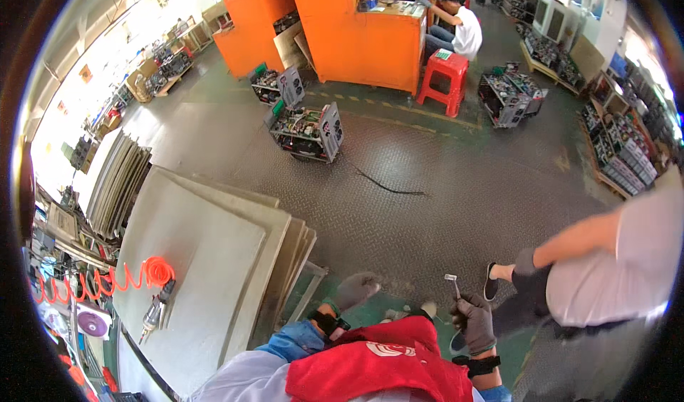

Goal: Assembling and inspecting electronic circuit boards and components inside a metal chassis on a manufacturing line.

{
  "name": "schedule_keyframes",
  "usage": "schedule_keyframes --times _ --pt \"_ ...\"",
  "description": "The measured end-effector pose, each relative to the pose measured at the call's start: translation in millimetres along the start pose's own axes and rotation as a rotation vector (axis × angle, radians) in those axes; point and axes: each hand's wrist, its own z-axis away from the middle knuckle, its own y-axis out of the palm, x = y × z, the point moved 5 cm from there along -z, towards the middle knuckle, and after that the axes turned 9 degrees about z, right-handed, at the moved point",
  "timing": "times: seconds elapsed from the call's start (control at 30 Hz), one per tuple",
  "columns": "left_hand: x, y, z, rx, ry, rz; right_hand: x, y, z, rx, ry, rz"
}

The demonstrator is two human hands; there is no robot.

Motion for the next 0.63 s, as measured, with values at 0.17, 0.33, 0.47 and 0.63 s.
schedule_keyframes --times 0.17,0.33,0.47,0.63 --pt "6.2 -52.0 -82.4 -0.079 -0.192 0.33 48.2 9.5 -135.5 0.107 -0.013 0.048" --pt "-0.9 -106.1 -161.0 -0.243 -0.302 0.117 175.8 49.0 -295.2 0.314 -0.193 0.202" --pt "6.9 -141.4 -213.5 -0.349 -0.284 0.111 266.7 126.6 -424.2 0.513 -0.346 0.521" --pt "36.0 -196.9 -258.7 -0.548 -0.431 0.502 344.1 239.0 -552.5 0.647 -0.295 0.353"
